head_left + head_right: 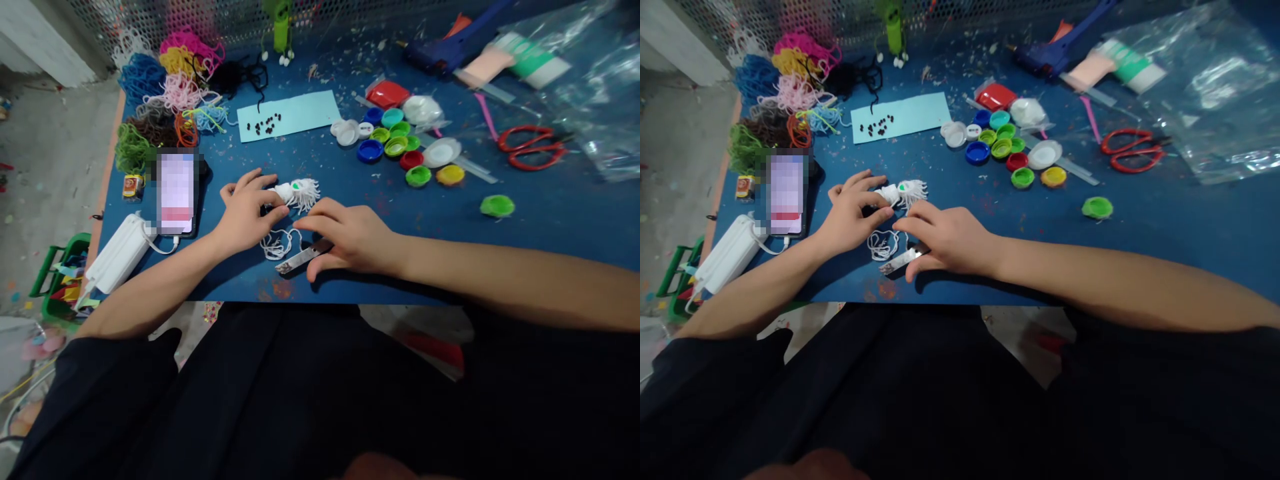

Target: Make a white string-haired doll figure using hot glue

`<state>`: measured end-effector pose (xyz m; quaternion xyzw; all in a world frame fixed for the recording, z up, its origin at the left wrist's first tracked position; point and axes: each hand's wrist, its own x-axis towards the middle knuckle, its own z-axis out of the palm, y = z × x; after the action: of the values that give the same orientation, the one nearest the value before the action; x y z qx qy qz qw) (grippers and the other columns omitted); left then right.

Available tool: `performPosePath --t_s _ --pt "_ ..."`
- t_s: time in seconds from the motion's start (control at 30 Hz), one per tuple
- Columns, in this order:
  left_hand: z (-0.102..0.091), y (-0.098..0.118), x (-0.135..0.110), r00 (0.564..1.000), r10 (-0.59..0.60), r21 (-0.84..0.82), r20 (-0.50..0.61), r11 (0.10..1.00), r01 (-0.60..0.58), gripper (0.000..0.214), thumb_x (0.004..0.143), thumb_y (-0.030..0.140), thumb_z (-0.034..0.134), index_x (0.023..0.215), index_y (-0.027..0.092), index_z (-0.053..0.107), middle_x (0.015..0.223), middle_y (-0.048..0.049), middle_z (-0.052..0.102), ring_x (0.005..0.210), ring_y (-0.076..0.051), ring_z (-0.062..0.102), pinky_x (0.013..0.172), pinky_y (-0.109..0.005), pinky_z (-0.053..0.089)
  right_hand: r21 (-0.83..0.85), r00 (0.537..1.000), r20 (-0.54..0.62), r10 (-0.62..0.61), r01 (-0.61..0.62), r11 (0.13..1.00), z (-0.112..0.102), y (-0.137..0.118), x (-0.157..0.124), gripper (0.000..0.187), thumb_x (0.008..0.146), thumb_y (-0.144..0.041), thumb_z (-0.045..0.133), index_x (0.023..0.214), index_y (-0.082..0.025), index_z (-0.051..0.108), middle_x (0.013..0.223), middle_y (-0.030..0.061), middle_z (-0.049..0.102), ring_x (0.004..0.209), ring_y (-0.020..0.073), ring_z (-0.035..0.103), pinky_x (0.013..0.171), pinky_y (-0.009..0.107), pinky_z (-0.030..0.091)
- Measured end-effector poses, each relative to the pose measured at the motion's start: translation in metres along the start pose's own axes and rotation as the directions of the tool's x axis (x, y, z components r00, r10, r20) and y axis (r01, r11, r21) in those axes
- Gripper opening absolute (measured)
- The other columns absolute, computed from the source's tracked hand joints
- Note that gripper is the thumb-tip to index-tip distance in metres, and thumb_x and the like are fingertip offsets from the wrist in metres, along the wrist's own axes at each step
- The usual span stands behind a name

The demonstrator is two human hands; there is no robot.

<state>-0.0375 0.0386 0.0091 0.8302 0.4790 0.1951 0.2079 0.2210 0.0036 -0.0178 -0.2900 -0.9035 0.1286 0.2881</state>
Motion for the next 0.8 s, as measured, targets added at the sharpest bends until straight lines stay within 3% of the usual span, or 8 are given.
performPosePath --t_s 0.17,0.3,0.37,0.43,0.5,0.57,0.67,0.8 --pt "0.000 0.002 -0.005 0.999 0.048 0.078 0.008 0.996 -0.048 0.013 0.097 0.029 0.072 0.089 0.022 0.079 0.143 -0.0102 0.075 0.147 -0.039 0.058 0.128 -0.071 0.018 -0.230 0.978 0.121 -0.169 0.193 0.954 0.002 -0.012 0.005 0.078 0.098 -0.088 0.047 0.115 -0.017 0.075 0.102 0.0108 0.074 0.077 0.0177 0.062 0.064 0.029 0.035" --pt "-0.004 -0.001 -0.005 0.993 0.091 -0.016 -0.077 0.996 -0.092 0.018 0.100 0.030 0.067 0.090 0.020 0.077 0.130 -0.0113 0.079 0.122 -0.029 0.073 0.116 -0.055 0.042 -0.351 0.979 0.045 -0.198 0.201 0.915 -0.025 -0.004 0.019 0.072 0.100 -0.086 0.050 0.101 -0.019 0.077 0.090 0.0089 0.077 0.078 0.0198 0.063 0.067 0.033 0.035" --pt "-0.007 -0.002 -0.003 0.989 0.090 -0.139 -0.122 0.985 -0.106 0.021 0.101 0.033 0.066 0.090 0.019 0.077 0.124 -0.0116 0.079 0.113 -0.026 0.074 0.100 -0.043 0.051 -0.431 0.975 -0.067 -0.210 0.161 0.888 -0.055 0.025 0.030 0.057 0.104 -0.072 0.058 0.103 -0.019 0.079 0.092 0.0096 0.079 0.078 0.0189 0.065 0.067 0.035 0.035" --pt "-0.009 -0.001 -0.001 0.986 0.075 -0.267 -0.151 0.957 -0.114 0.022 0.100 0.034 0.068 0.088 0.018 0.075 0.109 -0.0090 0.080 0.097 -0.021 0.072 0.087 -0.035 0.052 -0.524 0.974 -0.168 -0.154 0.044 0.851 -0.094 0.074 0.043 0.035 0.107 -0.047 0.064 0.102 -0.017 0.082 0.092 0.0104 0.081 0.076 0.0141 0.065 0.063 0.034 0.031" --pt "-0.011 0.000 0.000 0.986 0.057 -0.357 -0.154 0.928 -0.109 0.023 0.100 0.034 0.069 0.084 0.018 0.073 0.091 -0.0044 0.077 0.081 -0.016 0.066 0.078 -0.031 0.048 -0.616 0.971 -0.234 0.046 -0.185 0.766 -0.133 0.132 0.055 0.029 0.101 -0.036 0.069 0.093 -0.011 0.083 0.094 0.0096 0.082 0.073 0.0061 0.064 0.059 0.033 0.018" --pt "-0.012 0.001 0.001 0.987 0.054 -0.404 -0.149 0.908 -0.110 0.024 0.100 0.034 0.069 0.081 0.018 0.072 0.081 -0.0018 0.072 0.074 -0.013 0.060 0.074 -0.029 0.044 -0.620 0.922 -0.266 0.283 -0.388 0.682 -0.163 0.186 0.064 0.040 0.090 -0.043 0.073 0.089 -0.004 0.082 0.099 0.0080 0.082 0.075 -0.0004 0.063 0.057 0.035 0.010" --pt "-0.015 -0.001 0.000 0.989 0.073 -0.424 -0.132 0.897 -0.123 0.023 0.100 0.032 0.066 0.082 0.018 0.069 0.085 -0.0023 0.071 0.077 -0.013 0.059 0.074 -0.029 0.043 -0.478 0.847 -0.177 0.502 -0.519 0.708 -0.180 0.240 0.072 0.045 0.090 -0.034 0.057 0.066 0.003 0.071 0.072 0.0016 0.074 0.053 -0.0118 0.042 0.053 0.034 0.006" --pt "-0.019 -0.006 0.000 0.990 0.111 -0.419 -0.090 0.897 -0.139 0.019 0.099 0.029 0.061 0.084 0.018 0.065 0.094 -0.0044 0.070 0.082 -0.014 0.059 0.078 -0.031 0.045 -0.411 0.792 -0.112 0.600 -0.587 0.698 -0.173 0.264 0.076 0.011 0.077 -0.003 0.067 0.074 0.002 0.076 0.057 0.0026 0.065 0.034 -0.0139 -0.001 0.050 0.031 -0.006"
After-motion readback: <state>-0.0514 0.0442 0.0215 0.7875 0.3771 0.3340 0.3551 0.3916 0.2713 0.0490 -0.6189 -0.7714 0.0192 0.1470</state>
